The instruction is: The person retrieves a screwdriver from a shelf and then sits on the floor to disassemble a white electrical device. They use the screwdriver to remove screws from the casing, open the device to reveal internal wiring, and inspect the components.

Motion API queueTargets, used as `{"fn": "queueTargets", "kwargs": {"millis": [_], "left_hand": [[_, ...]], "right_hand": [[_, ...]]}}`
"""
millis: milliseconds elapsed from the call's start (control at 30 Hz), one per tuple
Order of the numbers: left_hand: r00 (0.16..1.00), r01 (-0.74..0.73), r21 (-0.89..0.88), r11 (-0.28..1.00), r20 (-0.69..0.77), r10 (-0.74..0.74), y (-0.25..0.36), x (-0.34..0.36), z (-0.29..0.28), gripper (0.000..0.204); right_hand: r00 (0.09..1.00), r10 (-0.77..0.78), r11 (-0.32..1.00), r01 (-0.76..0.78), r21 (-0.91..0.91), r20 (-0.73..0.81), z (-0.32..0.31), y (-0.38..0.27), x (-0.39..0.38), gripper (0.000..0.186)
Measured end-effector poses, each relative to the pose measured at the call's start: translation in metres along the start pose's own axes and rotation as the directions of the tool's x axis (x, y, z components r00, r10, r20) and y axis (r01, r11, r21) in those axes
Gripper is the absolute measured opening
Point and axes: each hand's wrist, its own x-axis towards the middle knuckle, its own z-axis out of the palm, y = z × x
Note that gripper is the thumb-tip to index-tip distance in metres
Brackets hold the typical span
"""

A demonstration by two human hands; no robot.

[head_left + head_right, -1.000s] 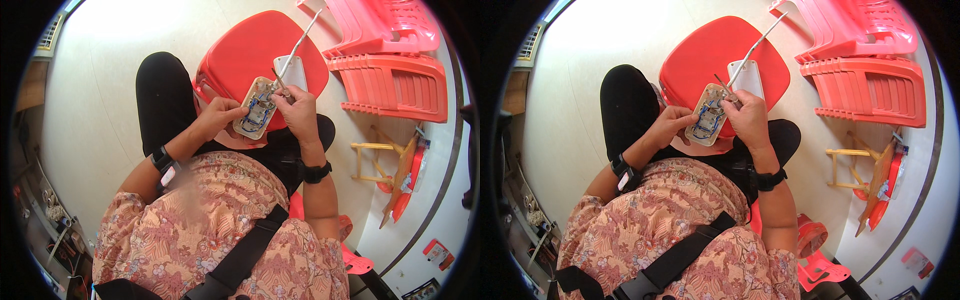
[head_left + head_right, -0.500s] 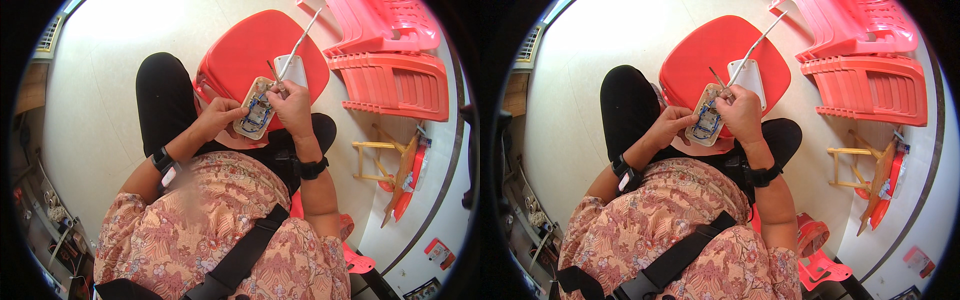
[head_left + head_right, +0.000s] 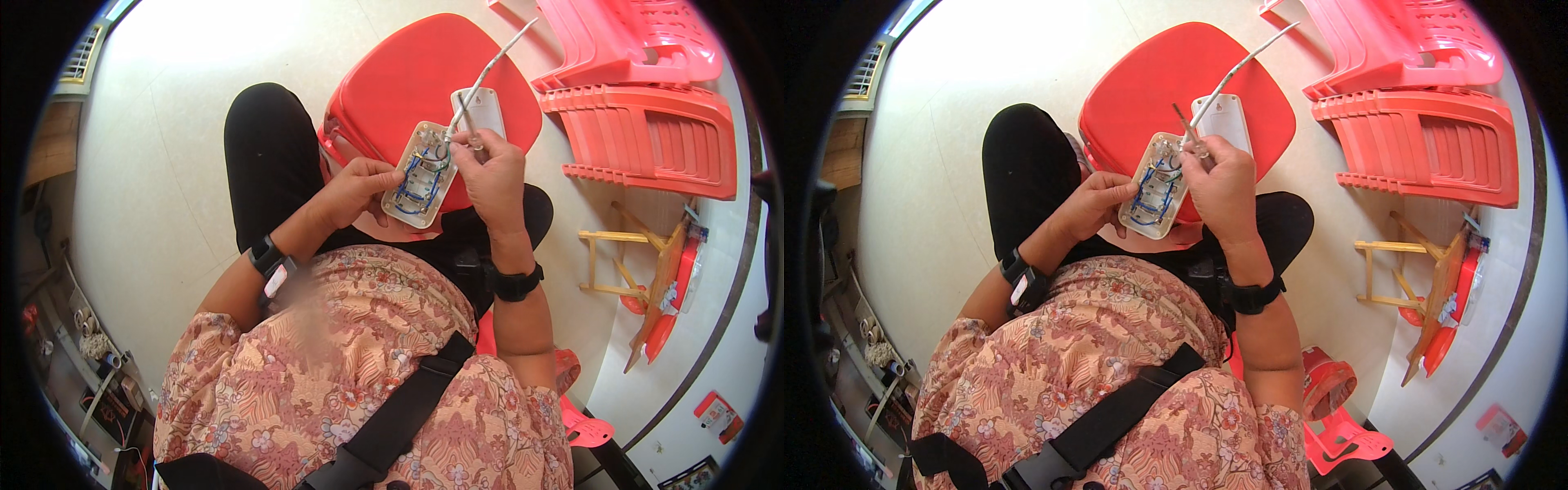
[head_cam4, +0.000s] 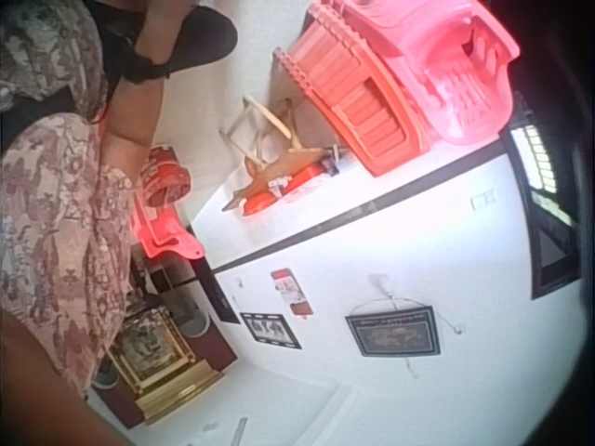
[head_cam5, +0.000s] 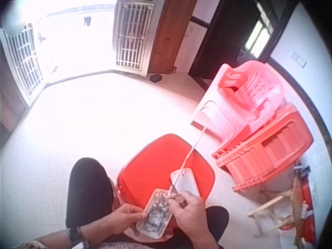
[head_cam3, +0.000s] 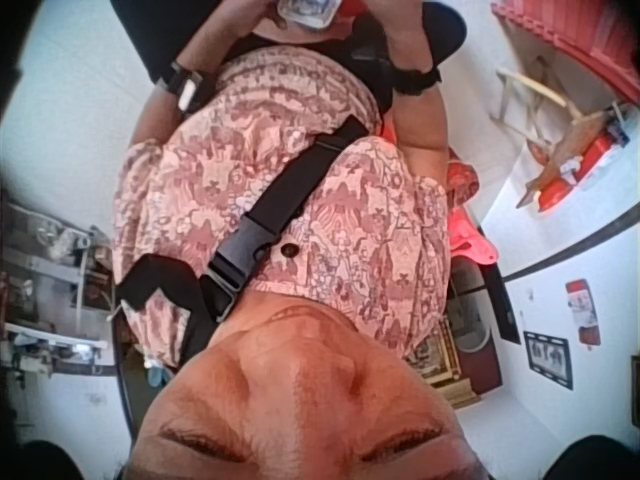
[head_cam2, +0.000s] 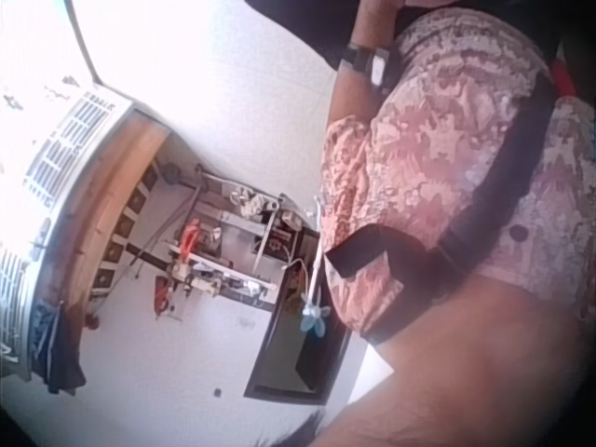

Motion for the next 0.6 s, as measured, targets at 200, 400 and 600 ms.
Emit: {"fn": "queueTargets", "kwargs": {"millis": [200, 400, 600], "left_hand": [[0.997, 0.025, -0.154, 0.988, 0.072, -0.014, -0.003, 0.003, -0.004, 0.036], [0.994, 0.028, -0.221, 0.975, 0.106, -0.005, -0.002, 0.004, -0.006, 0.037], [0.994, 0.028, -0.229, 0.973, 0.109, -0.003, -0.002, 0.003, -0.006, 0.038]], "right_hand": [[0.996, 0.045, 0.996, -0.039, 0.082, -0.078, -0.016, 0.007, -0.001, 0.010], [0.994, 0.070, 0.996, -0.065, 0.059, -0.088, -0.024, 0.012, -0.008, 0.012], [0.994, 0.076, 0.995, -0.070, 0.078, -0.077, -0.026, 0.016, -0.012, 0.014]]}}
